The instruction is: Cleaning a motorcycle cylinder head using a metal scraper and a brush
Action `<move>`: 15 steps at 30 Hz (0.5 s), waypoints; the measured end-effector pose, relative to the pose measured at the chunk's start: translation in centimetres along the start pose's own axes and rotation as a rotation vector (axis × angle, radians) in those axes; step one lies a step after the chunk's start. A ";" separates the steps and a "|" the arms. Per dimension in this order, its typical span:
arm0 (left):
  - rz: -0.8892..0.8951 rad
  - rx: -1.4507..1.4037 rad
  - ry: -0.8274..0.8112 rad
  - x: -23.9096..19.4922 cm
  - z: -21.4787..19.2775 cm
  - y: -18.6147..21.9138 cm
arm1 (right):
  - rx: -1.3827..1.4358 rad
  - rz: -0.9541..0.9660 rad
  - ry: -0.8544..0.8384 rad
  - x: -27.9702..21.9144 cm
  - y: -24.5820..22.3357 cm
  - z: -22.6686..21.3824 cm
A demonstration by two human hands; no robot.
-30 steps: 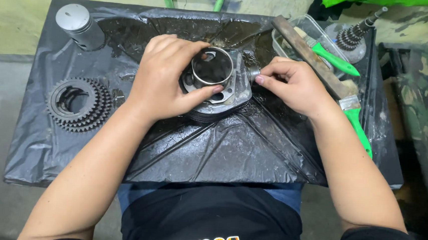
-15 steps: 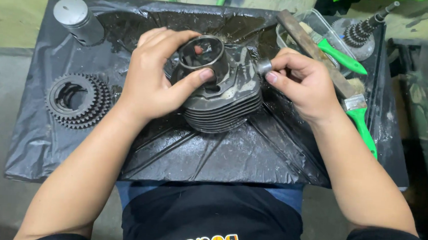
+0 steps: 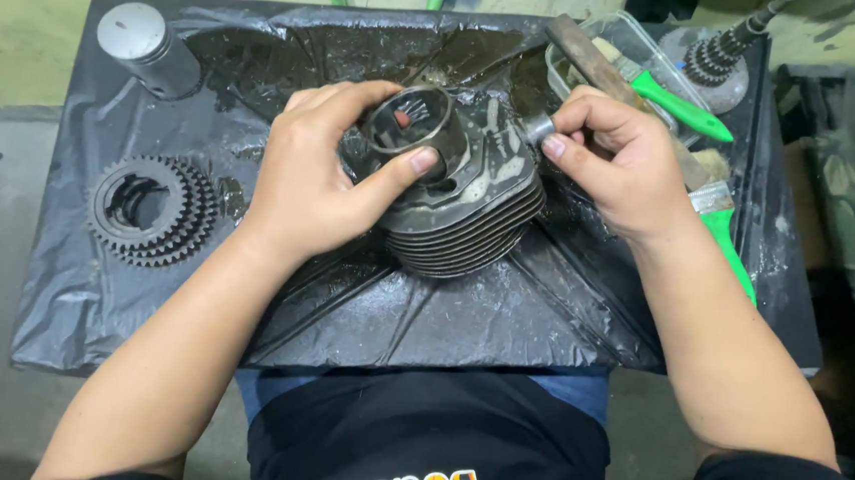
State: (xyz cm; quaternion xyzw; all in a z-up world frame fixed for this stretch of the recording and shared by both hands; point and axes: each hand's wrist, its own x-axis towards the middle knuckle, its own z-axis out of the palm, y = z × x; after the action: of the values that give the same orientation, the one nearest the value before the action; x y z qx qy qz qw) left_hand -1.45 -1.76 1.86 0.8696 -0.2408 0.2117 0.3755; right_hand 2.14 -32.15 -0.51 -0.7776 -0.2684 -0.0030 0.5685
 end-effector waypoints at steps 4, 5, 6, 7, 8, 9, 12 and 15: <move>-0.006 -0.019 0.012 0.3 0.0 -0.3 | -0.027 0.029 0.006 0.2 -0.2 0.0; -0.005 -0.018 0.010 0.3 0.1 -0.4 | -0.046 0.001 0.006 0.2 -0.2 0.0; -0.003 -0.017 0.008 0.3 0.1 -0.6 | -0.066 -0.027 0.007 0.1 -0.1 0.1; -0.002 -0.019 0.009 0.3 0.3 -0.7 | -0.068 -0.028 0.008 0.1 -0.1 0.1; -0.030 -0.038 0.017 0.4 0.4 -0.7 | -0.118 -0.049 0.026 0.2 -0.1 0.1; -0.058 -0.056 0.027 0.4 0.5 -0.7 | -0.168 -0.074 0.043 0.3 -0.2 0.1; -0.034 -0.092 0.039 0.9 0.5 -0.6 | -0.268 -0.138 0.048 0.5 0.1 -0.3; -0.017 -0.111 0.027 1.1 0.5 -0.5 | -0.252 -0.182 0.003 0.5 0.8 -1.2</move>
State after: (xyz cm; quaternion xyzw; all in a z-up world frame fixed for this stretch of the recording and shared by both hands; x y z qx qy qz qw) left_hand -0.20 -2.11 1.88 0.8465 -0.2396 0.2064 0.4283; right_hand 3.31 -33.13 -0.67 -0.8153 -0.3343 -0.0894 0.4643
